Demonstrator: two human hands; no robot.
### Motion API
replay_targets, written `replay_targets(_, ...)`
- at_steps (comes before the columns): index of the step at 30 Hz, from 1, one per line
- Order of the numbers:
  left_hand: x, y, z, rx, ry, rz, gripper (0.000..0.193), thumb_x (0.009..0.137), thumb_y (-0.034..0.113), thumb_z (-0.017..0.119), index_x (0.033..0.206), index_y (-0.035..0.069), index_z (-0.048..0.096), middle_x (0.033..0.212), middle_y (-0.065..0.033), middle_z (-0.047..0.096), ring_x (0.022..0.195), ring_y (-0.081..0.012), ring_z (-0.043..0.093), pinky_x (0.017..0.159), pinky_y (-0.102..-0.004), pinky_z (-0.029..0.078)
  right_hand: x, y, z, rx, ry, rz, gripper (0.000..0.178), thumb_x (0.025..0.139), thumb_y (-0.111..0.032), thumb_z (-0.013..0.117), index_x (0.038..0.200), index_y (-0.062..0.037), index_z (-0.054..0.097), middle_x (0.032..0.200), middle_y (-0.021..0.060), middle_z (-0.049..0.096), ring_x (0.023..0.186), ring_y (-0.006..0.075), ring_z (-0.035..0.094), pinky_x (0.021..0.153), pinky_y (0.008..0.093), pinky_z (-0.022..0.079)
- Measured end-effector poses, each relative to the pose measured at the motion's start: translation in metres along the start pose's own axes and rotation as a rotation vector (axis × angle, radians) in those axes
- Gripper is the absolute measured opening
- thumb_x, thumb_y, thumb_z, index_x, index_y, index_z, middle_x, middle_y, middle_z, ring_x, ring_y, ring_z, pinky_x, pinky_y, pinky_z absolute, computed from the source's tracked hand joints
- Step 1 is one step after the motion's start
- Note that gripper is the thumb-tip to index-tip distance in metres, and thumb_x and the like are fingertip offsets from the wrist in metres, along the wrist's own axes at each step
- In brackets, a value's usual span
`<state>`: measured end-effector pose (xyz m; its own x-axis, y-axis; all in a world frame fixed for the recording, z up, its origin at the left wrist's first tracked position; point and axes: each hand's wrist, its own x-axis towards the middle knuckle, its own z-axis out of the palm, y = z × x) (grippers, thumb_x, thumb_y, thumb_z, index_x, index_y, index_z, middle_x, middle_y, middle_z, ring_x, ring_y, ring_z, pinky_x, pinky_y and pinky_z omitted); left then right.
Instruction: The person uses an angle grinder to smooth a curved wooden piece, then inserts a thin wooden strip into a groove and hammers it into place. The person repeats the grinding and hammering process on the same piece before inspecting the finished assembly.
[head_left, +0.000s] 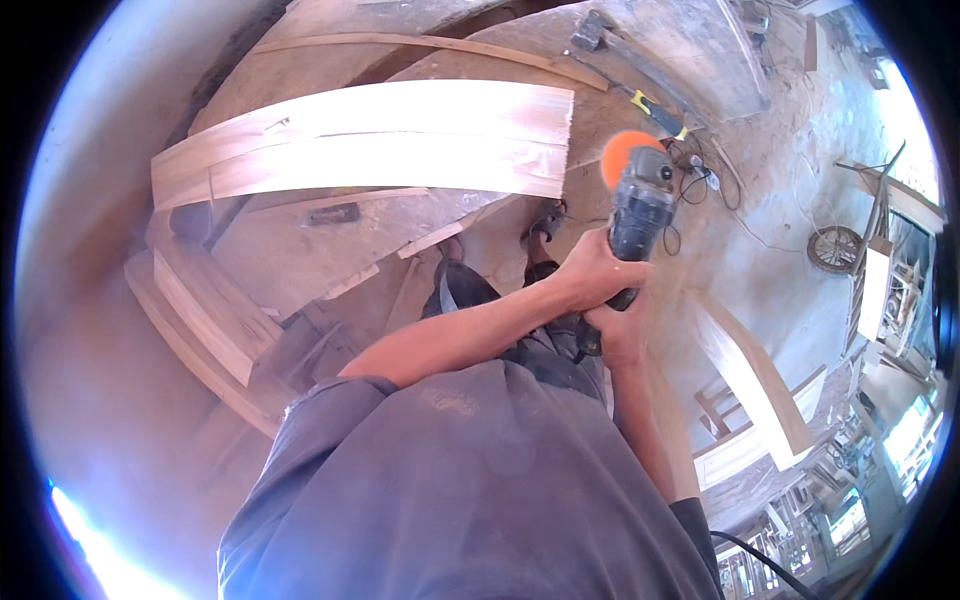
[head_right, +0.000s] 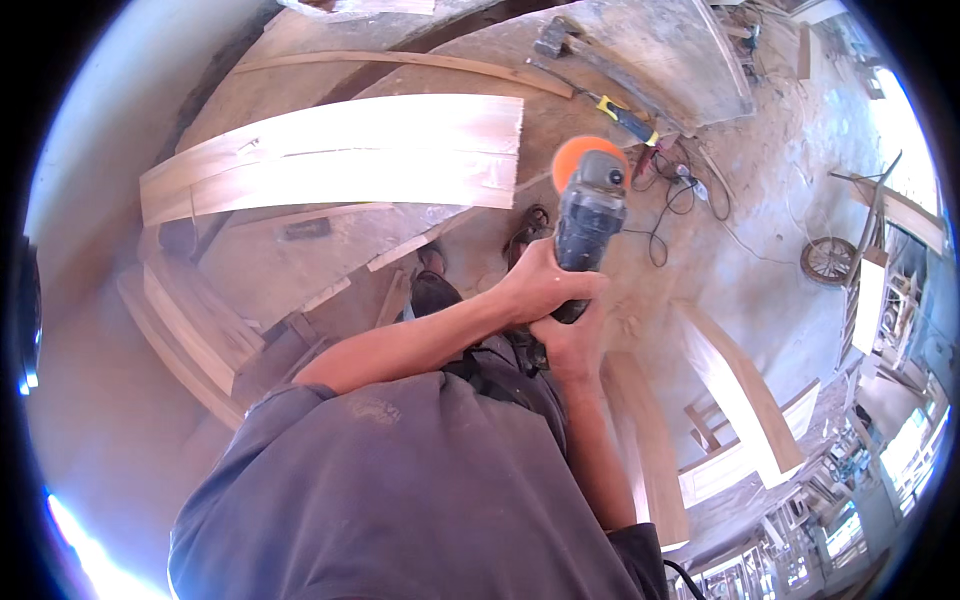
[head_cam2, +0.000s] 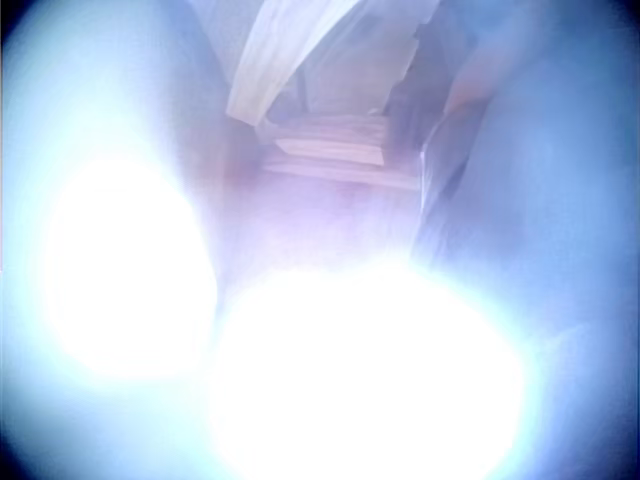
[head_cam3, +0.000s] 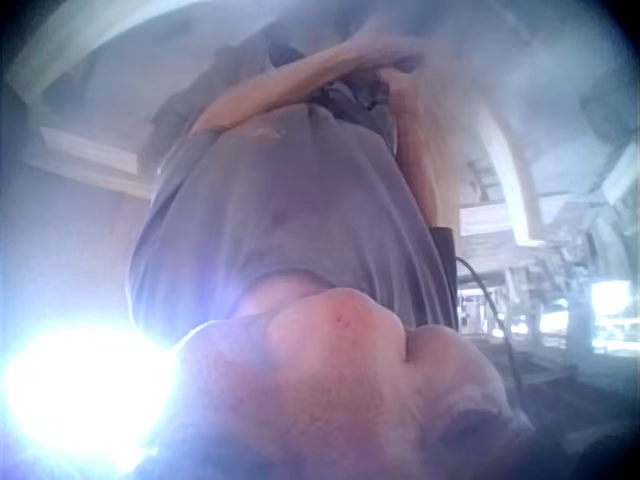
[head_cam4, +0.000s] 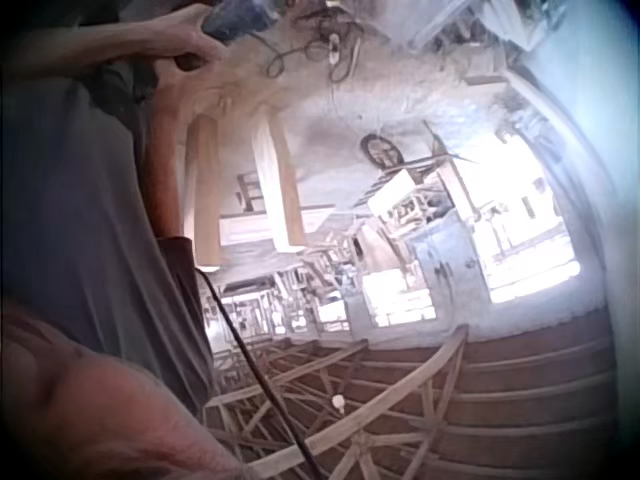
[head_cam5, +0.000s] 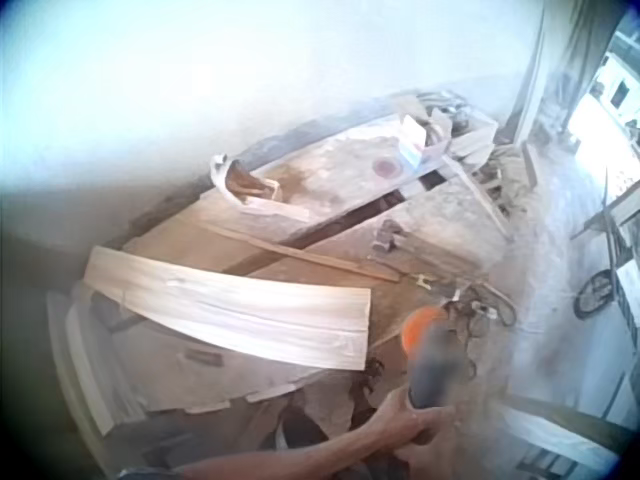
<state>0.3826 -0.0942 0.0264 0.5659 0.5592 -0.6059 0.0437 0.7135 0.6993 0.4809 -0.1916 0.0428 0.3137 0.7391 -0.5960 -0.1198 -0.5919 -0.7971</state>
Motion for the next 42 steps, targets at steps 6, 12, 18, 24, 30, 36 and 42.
replay_targets(6,0.037,0.021,0.035,-0.547,-0.222,-0.167,0.060,0.110,0.052,0.048,0.131,-0.003,0.061,0.117,-0.0130,0.070,0.102,-0.0233,0.068,0.094,-0.0396,0.056,0.028,-0.016,-0.061,0.305,-0.159,0.032,0.041,0.070,-0.013,0.068,0.107,0.0037,0.065,0.083,0.0121,0.068,0.068,0.0224,0.069,0.064,0.0333,0.058)
replay_targets(12,0.053,0.028,0.037,-0.648,-0.316,-0.127,0.066,0.107,0.056,0.049,0.141,0.000,0.055,0.125,-0.0176,0.068,0.116,-0.0314,0.066,0.102,-0.0468,0.052,0.045,-0.023,-0.081,0.534,-0.356,0.026,0.052,0.067,-0.017,0.075,0.112,0.0065,0.066,0.088,0.0171,0.072,0.073,0.0267,0.072,0.068,0.0361,0.061)
replay_targets(18,0.079,0.016,0.019,-0.578,-0.415,-0.018,0.063,0.105,0.044,0.059,0.146,-0.003,0.052,0.131,-0.0159,0.067,0.119,-0.0273,0.065,0.104,-0.0427,0.051,0.071,-0.038,-0.098,0.500,-0.478,0.026,0.059,0.067,-0.021,0.079,0.118,0.0048,0.063,0.096,0.0148,0.071,0.076,0.0244,0.072,0.069,0.0354,0.060)
replay_targets(24,0.037,0.032,-0.004,0.025,0.087,0.181,0.061,0.107,0.022,0.058,0.155,-0.010,0.039,0.136,-0.0166,0.068,0.123,-0.0222,0.064,0.109,-0.0372,0.047,0.165,-0.096,-0.122,-0.256,-0.148,-0.269,0.062,0.070,-0.016,0.080,0.126,0.0008,0.060,0.097,0.0088,0.067,0.088,0.0223,0.069,0.078,0.0340,0.056)
replay_targets(30,-0.058,-0.009,-0.068,0.114,0.474,0.144,0.044,0.102,0.014,0.062,0.136,-0.013,0.059,0.116,-0.0115,0.075,0.099,-0.0147,0.066,0.093,-0.0303,0.053,0.317,-0.111,-0.136,-1.126,0.277,-0.565,0.094,0.074,-0.012,0.078,0.159,-0.0101,0.039,0.117,0.0215,0.063,0.110,0.0372,0.067,0.096,0.0470,0.053)
replay_targets(36,-0.129,-0.099,-0.118,0.122,0.826,-0.063,0.041,0.101,0.013,0.063,0.134,-0.011,0.061,0.115,-0.0148,0.076,0.097,-0.0154,0.070,0.089,-0.0288,0.055,0.397,-0.134,-0.137,-1.557,0.309,-0.672,0.096,0.079,-0.010,0.077,0.164,-0.0226,0.033,0.121,0.0229,0.056,0.117,0.0393,0.059,0.103,0.0481,0.046)
replay_targets(42,-0.143,-0.113,-0.107,0.093,0.871,-0.030,0.043,0.102,0.014,0.063,0.137,-0.010,0.060,0.115,-0.0138,0.077,0.092,-0.0161,0.072,0.083,-0.0312,0.058,0.423,-0.088,-0.157,-1.645,0.304,-0.935,0.075,0.093,-0.007,0.059,0.163,-0.0241,0.037,0.119,0.0207,0.053,0.110,0.0401,0.055,0.101,0.0493,0.044)
